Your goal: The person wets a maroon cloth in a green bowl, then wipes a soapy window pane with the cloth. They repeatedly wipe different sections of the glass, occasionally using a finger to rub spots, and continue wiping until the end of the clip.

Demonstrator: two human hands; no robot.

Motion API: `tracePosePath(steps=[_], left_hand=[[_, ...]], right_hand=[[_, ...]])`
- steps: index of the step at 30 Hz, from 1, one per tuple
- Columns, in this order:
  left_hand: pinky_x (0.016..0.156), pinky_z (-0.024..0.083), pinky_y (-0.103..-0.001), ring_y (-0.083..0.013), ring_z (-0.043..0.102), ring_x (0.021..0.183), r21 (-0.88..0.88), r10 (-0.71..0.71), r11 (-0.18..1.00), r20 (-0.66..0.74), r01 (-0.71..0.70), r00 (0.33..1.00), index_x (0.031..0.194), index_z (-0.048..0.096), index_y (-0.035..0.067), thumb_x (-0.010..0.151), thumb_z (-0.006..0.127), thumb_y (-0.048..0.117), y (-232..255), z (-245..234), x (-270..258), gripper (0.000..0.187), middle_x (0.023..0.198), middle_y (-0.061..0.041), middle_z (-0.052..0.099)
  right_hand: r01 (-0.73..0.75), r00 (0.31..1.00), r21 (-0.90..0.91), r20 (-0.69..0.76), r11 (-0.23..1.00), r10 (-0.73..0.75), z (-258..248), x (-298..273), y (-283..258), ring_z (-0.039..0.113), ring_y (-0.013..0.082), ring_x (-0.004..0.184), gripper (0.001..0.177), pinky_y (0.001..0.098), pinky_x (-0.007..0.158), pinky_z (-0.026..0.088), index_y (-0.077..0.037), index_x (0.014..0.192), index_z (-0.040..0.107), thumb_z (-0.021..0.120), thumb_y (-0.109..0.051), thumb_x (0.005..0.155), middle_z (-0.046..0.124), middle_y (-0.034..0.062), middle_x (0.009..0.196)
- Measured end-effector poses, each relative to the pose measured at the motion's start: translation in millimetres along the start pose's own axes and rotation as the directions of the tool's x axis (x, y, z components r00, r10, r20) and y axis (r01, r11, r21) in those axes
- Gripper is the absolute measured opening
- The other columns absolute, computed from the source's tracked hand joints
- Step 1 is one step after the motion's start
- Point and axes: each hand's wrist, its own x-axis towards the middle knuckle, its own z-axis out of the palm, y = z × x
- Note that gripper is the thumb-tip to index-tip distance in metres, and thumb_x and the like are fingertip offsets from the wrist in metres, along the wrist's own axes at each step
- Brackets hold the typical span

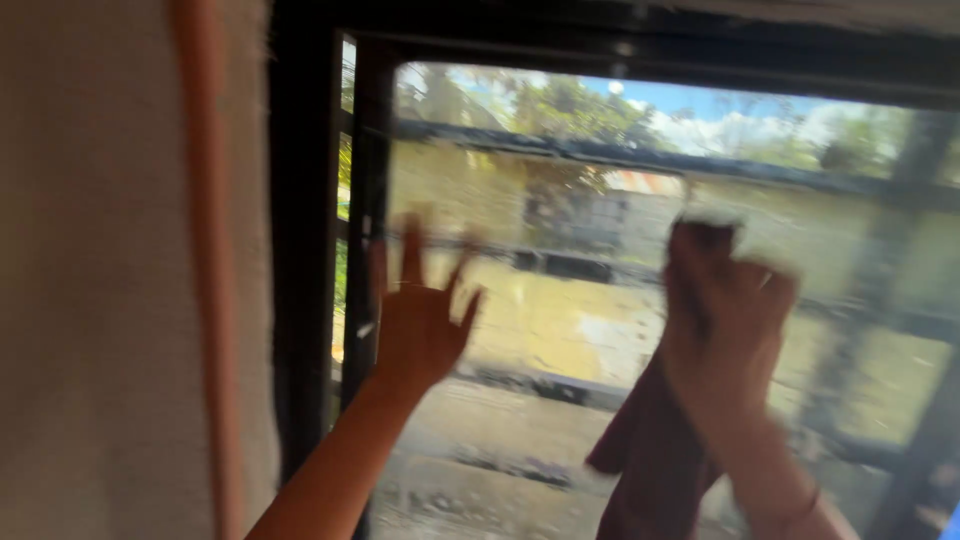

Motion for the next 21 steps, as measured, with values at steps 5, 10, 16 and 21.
tracePosePath(steps=[5, 10, 16, 21], left_hand=[[0.118, 0.028, -0.057, -0.0470, 0.020, 0.152, -0.131, 0.047, 0.990, 0.020, -0.044, 0.999, 0.161, 0.028, 0.012, 0.100, 0.055, 0.031, -69, -16, -24, 0.069, 0.164, -0.032, 0.019], [0.126, 0.032, -0.049, -0.0351, 0.030, 0.156, -0.169, 0.164, 0.973, 0.023, -0.158, 0.986, 0.160, 0.033, 0.014, 0.102, 0.054, 0.014, -96, -3, -45, 0.062, 0.170, -0.020, 0.023], [0.115, 0.040, -0.051, -0.0369, 0.050, 0.140, -0.142, 0.225, 0.960, -0.126, -0.242, 0.966, 0.150, 0.049, 0.007, 0.100, 0.059, 0.014, -103, -4, -39, 0.051, 0.158, -0.024, 0.044], [0.102, 0.053, -0.044, -0.0312, 0.063, 0.120, -0.438, 0.078, 0.886, -0.179, -0.151, 0.981, 0.124, 0.065, 0.012, 0.101, 0.067, 0.018, -80, -15, 24, 0.024, 0.124, -0.012, 0.066]], right_hand=[[0.255, 0.963, -0.161, -0.049, 0.953, -0.266, 66, 91, -22, 0.060, 0.0392, 0.120, 0.028, 0.0524, 0.109, 0.044, 0.002, 0.125, 0.069, 0.067, -0.005, 0.098, 0.070, 0.0212, 0.123], [0.411, 0.912, -0.127, 0.059, 0.903, -0.407, 127, 80, -89, 0.065, 0.0327, 0.110, 0.021, 0.0504, 0.115, 0.051, 0.004, 0.117, 0.069, 0.065, -0.001, 0.097, 0.070, 0.0189, 0.120], [0.430, 0.876, 0.146, 0.170, 0.891, -0.451, 119, 5, -144, 0.065, 0.0351, 0.108, 0.052, 0.0472, 0.088, 0.052, -0.008, 0.130, 0.069, 0.064, -0.007, 0.079, 0.065, 0.0113, 0.129], [0.397, 0.892, 0.010, 0.230, 0.918, -0.389, 81, -18, -112, 0.060, 0.0273, 0.121, 0.065, 0.0422, 0.092, 0.052, -0.014, 0.136, 0.066, 0.061, -0.001, 0.073, 0.065, 0.0026, 0.135]])
